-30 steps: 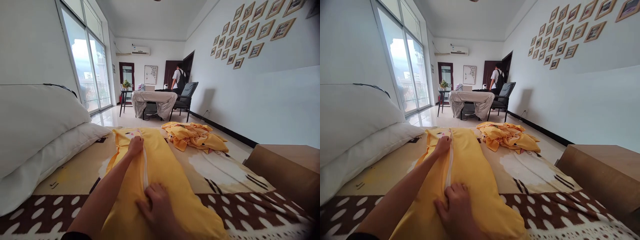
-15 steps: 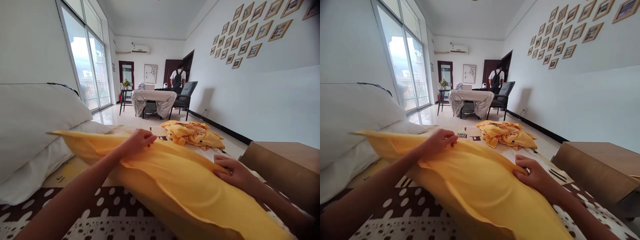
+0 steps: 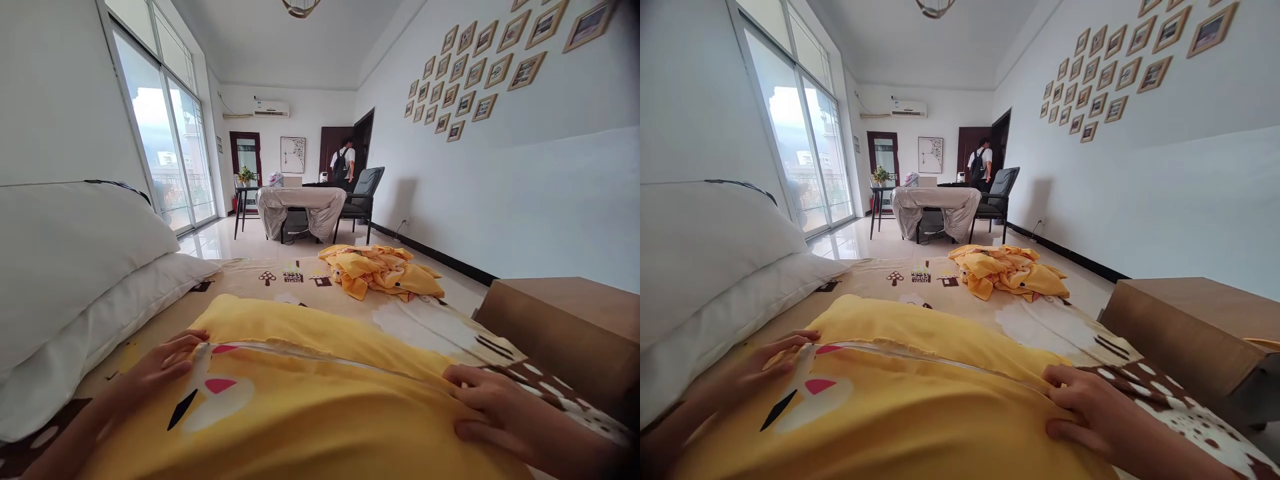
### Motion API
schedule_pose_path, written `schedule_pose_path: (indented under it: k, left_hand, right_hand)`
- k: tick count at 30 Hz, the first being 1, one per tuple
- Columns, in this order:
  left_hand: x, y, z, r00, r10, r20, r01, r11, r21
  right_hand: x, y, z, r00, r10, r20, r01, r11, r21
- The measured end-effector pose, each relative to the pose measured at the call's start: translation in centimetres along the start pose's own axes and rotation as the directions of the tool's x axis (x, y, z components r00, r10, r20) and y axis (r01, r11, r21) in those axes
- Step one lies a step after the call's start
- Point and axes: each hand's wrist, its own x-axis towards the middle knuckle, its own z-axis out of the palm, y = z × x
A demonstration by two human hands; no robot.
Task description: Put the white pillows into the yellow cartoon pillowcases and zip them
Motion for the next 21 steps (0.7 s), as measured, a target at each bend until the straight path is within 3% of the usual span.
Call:
schedule_pose_path:
  k: [2,4,7,10,13,15,17,21]
  left_hand:
    - [-0.2,0.4,0.8,0.999,0.029,-0.037,-0.027,0.999,0.039]
    - [0.8,1.1,1.1,0.995,0.023,-0.097,-0.019,0.999,0.041]
    - [3.2,3.2,0.1,0.962,-0.067,-0.266,0.045,0.995,-0.091]
    - [5.0,6.5,-2.1,0.886,-0.158,-0.436,0.045,0.965,-0.257]
    - [5.3,9.2,-3.9,0.810,-0.164,-0.563,-0.010,0.956,-0.292]
    - [4.8,9.4,-3.9,0.772,-0.158,-0.616,-0.020,0.962,-0.272]
    - [4.2,8.0,-2.6,0.787,-0.128,-0.604,-0.010,0.976,-0.219]
    - [3.0,2.9,2.4,0.943,0.031,-0.330,0.011,0.992,0.126]
  right_hand:
    - [1.5,0.1,-1.7,0.954,-0.069,0.291,0.048,0.996,0.077]
    - [2.8,0.0,-3.1,0.923,-0.074,0.378,0.053,0.996,0.066]
    - [4.9,0.0,-4.8,0.945,-0.076,0.319,0.098,0.994,-0.053]
    - [7.3,0.7,-6.9,0.974,-0.097,0.204,0.146,0.960,-0.241]
    - [9.8,2.0,-9.1,0.983,-0.175,0.050,0.180,0.893,-0.411]
    - [10.8,2.9,-9.4,0.971,-0.232,-0.052,0.176,0.848,-0.499]
    - [11.2,3.4,-7.9,0.960,-0.267,-0.086,0.176,0.812,-0.556]
    - [10.7,3.3,-0.3,0.965,-0.263,-0.001,0.225,0.825,-0.518]
